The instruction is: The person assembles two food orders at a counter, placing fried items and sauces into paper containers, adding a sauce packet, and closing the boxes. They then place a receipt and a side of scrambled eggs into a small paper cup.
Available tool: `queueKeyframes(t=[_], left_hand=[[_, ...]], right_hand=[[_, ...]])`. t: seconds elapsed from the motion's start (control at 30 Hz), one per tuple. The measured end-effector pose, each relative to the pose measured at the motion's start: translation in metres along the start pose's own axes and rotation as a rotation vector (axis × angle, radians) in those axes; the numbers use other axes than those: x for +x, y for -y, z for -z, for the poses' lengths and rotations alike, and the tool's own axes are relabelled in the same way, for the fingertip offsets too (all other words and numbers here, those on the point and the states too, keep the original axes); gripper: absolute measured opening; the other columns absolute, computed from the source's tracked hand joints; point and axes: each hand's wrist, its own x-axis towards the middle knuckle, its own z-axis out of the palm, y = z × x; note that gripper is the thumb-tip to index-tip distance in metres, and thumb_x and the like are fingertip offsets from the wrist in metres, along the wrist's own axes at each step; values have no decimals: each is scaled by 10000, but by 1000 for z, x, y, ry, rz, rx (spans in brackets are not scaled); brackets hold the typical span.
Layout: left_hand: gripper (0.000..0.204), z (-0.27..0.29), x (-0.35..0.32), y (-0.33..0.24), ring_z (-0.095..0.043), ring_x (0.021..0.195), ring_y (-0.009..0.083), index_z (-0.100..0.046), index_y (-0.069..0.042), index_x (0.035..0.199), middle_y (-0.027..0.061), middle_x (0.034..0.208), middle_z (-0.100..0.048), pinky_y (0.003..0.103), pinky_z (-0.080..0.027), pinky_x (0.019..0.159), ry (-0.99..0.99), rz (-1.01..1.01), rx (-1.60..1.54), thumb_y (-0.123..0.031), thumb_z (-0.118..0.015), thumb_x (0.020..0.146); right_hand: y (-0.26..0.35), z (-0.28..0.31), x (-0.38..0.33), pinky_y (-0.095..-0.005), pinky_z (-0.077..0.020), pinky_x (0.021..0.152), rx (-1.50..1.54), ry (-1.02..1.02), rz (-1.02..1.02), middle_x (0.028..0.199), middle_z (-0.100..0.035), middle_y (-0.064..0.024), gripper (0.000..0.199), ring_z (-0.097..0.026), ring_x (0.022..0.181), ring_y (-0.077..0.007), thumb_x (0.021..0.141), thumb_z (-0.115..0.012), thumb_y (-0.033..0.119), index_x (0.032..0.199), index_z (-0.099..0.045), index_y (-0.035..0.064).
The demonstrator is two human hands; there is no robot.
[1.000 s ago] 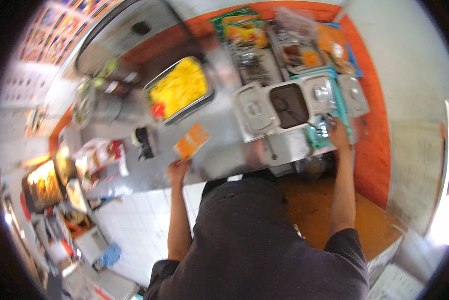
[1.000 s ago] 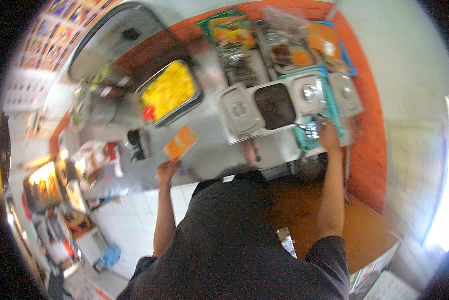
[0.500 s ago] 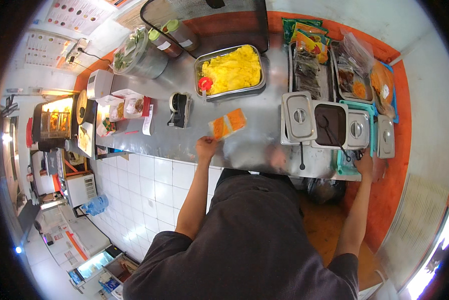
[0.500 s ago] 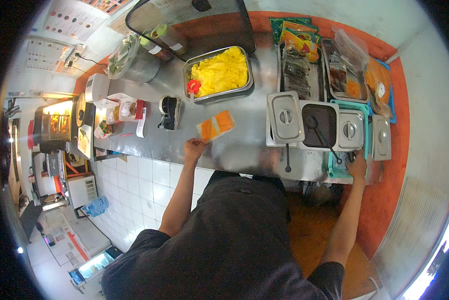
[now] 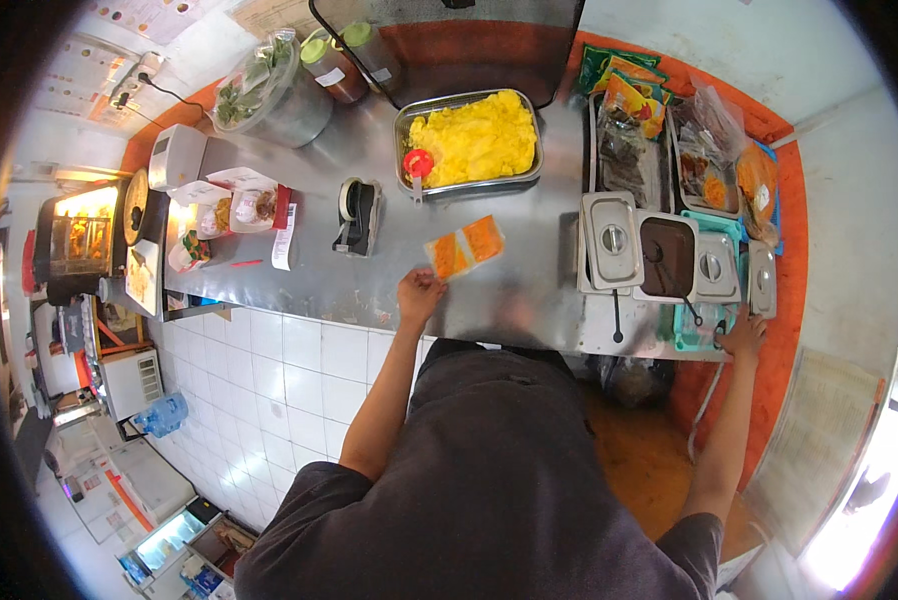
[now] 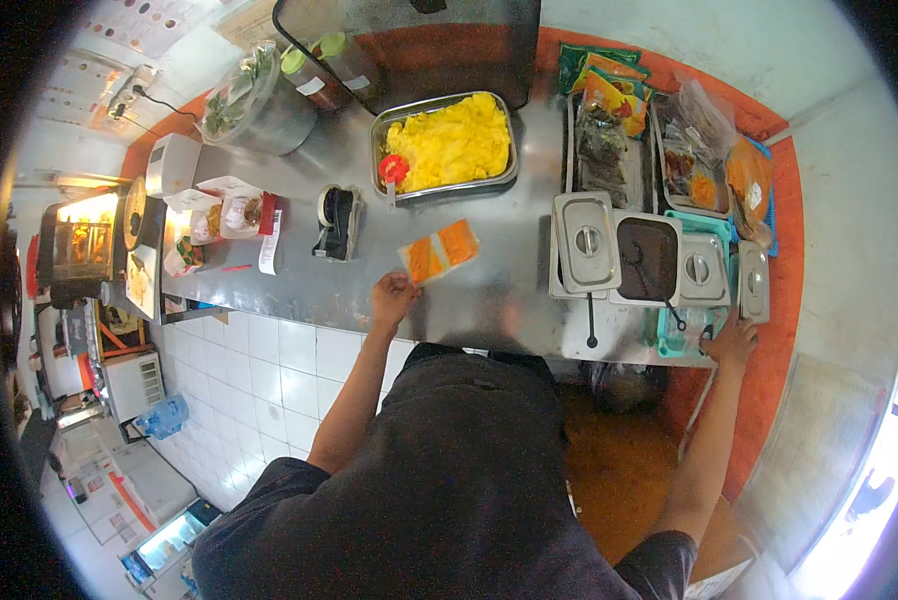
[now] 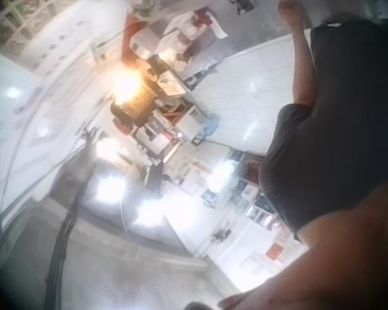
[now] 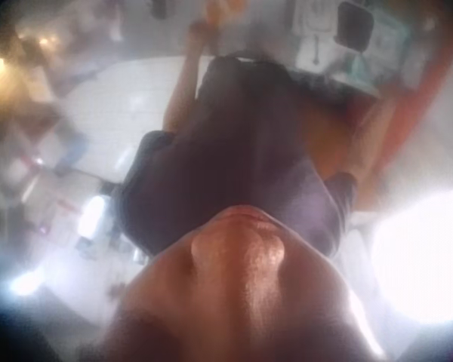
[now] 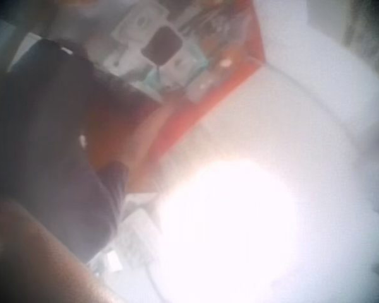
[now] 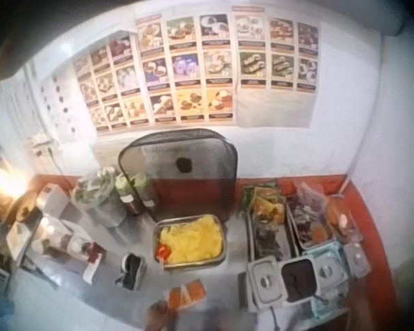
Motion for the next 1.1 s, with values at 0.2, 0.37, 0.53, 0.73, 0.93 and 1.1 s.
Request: queueKeyframes(t=[0.2, 0.37, 0.53, 0.73, 0.93, 1.1], left_hand=[[221, 21, 17, 25, -749, 826, 207, -611, 12, 1139, 134, 932, -718, 317, -631, 717, 100, 43, -77, 1, -711, 942], [209, 24, 24, 24, -749, 829, 211, -617, 14, 1133, 137, 946, -722, 314, -631, 726, 215, -58, -78, -13, -714, 949], [238, 26, 27, 19, -740, 857, 195, -629, 7, 1162, 113, 972, -722, 284, -603, 739, 224, 29, -24, -33, -725, 949], [254, 24, 27, 9, -740, 864, 192, -625, 18, 1148, 103, 966, -714, 293, -612, 746, 264, 31, 19, -30, -751, 933], [268, 26, 28, 15, -747, 869, 211, -616, 25, 1156, 116, 962, -718, 315, -623, 754, 236, 43, 21, -34, -753, 933], [296, 28, 22, 17, -768, 862, 251, -573, 29, 1186, 174, 941, -737, 325, -631, 714, 251, -8, -26, -10, -728, 937]], right_hand=[[8, -3, 18, -588, -364, 1169, -8, 55, -32, 1589, -332, -360, 985, -358, 1463, -512, 772, -771, 449, 1586, -349, 90], [-51, -84, 38, -521, -377, 1167, 193, 33, 77, 1497, -518, -279, 831, -493, 1400, -426, 825, -729, 410, 1527, -458, 56], [-42, -96, 21, -535, -419, 1115, 45, -130, 52, 1373, -617, -253, 658, -563, 1301, -438, 871, -710, 263, 1447, -513, 12], [-40, -82, 2, -529, -498, 1009, 72, -515, 29, 1227, -657, -233, 499, -599, 1203, -422, 925, -614, 105, 1400, -492, 13], [-47, -42, -13, -528, -461, 1076, 269, -150, 137, 1278, -671, -263, 528, -589, 1267, -434, 945, -648, 283, 1418, -569, 62], [-81, -18, -48, -373, -446, 698, 643, 400, 65, 877, -590, -74, 587, -565, 806, -211, 960, -672, 529, 1329, -645, 74]])
